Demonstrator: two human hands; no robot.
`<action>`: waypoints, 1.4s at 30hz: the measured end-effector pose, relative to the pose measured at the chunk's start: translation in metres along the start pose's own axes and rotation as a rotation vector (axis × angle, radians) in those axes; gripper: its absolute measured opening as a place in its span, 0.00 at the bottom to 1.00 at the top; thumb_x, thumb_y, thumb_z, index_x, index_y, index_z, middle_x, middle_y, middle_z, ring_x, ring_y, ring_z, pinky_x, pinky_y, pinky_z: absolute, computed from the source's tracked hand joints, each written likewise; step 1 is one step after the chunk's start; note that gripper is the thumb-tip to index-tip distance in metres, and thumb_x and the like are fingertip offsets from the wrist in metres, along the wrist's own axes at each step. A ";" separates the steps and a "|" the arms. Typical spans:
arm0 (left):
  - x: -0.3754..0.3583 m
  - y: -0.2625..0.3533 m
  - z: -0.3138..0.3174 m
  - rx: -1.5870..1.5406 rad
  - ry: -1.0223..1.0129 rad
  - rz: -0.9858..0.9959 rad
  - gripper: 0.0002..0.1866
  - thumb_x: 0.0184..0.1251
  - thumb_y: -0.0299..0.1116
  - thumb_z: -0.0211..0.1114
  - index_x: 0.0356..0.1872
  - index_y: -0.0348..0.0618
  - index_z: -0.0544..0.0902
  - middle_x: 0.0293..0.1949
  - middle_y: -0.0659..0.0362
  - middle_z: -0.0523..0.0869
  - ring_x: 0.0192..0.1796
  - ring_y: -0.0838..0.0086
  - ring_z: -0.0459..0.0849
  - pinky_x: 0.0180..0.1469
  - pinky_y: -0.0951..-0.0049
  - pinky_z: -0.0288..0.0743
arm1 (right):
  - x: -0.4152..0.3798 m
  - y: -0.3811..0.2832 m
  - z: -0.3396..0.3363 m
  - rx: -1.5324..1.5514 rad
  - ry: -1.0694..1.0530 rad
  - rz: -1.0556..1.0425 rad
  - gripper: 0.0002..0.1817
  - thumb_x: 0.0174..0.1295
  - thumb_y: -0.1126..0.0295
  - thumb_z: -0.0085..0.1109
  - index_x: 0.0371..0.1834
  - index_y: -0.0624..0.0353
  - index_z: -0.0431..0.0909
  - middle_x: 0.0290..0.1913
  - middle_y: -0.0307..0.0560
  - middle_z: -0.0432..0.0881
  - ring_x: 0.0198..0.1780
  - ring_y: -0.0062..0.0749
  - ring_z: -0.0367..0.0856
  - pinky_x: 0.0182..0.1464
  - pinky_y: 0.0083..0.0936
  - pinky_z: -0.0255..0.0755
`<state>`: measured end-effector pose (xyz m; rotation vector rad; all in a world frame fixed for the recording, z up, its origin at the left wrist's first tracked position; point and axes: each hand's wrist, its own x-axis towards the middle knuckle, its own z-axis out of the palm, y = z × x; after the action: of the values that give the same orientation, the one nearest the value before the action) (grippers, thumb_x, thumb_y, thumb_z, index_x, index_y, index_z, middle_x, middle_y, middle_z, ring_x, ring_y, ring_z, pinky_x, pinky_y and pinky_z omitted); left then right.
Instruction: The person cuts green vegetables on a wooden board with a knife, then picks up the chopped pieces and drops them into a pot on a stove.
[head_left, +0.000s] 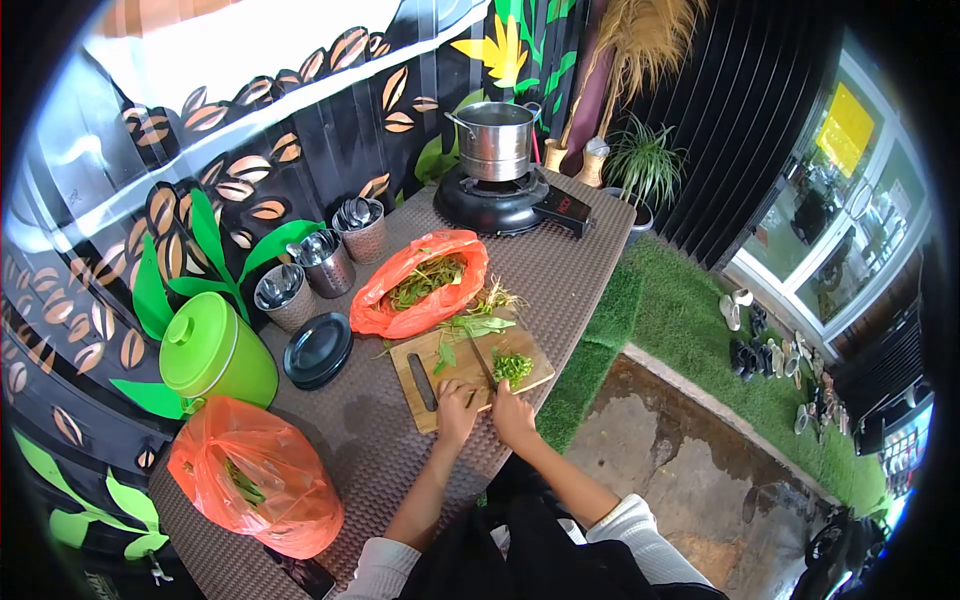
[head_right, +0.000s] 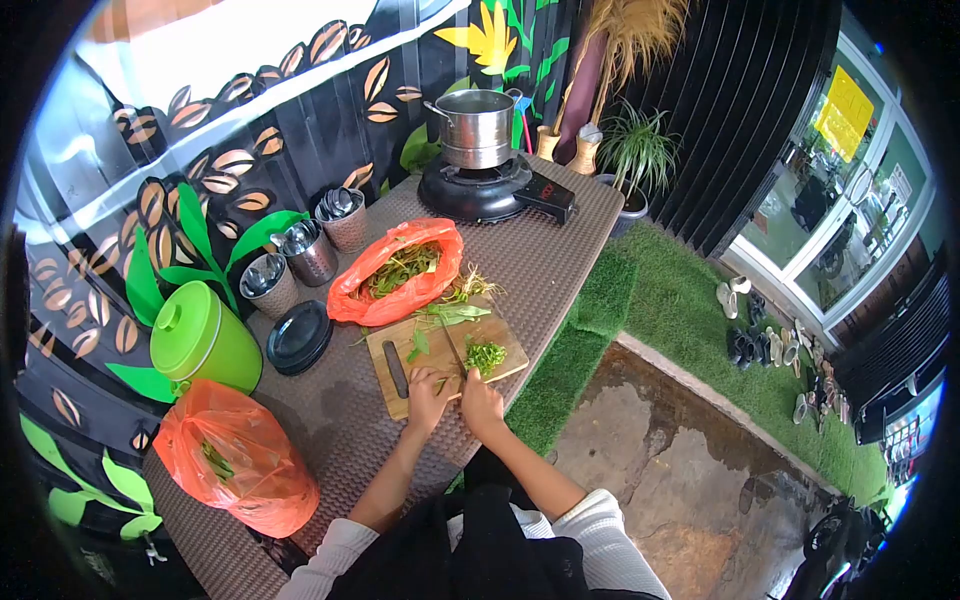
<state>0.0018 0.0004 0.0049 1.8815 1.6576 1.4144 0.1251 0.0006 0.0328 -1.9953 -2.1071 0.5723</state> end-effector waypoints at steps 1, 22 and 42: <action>0.001 -0.001 0.001 -0.033 0.000 -0.007 0.05 0.51 0.26 0.66 0.29 0.38 0.85 0.33 0.54 0.83 0.43 0.59 0.76 0.49 0.65 0.70 | 0.001 0.002 -0.002 0.007 -0.012 0.005 0.09 0.64 0.68 0.44 0.41 0.62 0.61 0.29 0.63 0.82 0.35 0.57 0.83 0.36 0.45 0.78; 0.006 -0.001 0.003 -0.027 -0.009 0.011 0.05 0.52 0.26 0.66 0.29 0.37 0.84 0.33 0.51 0.82 0.42 0.57 0.76 0.47 0.63 0.71 | -0.002 -0.003 -0.004 0.063 -0.080 0.000 0.13 0.63 0.68 0.46 0.46 0.64 0.60 0.34 0.64 0.80 0.39 0.57 0.83 0.40 0.45 0.78; 0.007 -0.014 0.007 -0.098 -0.040 -0.054 0.03 0.50 0.24 0.67 0.27 0.37 0.83 0.31 0.53 0.82 0.40 0.60 0.77 0.45 0.65 0.71 | 0.008 -0.008 -0.004 0.010 -0.055 -0.076 0.16 0.65 0.66 0.44 0.48 0.68 0.60 0.33 0.65 0.81 0.37 0.59 0.83 0.38 0.46 0.78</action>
<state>-0.0017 0.0134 -0.0055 1.7868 1.5782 1.4018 0.1183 0.0087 0.0387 -1.9057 -2.1973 0.6303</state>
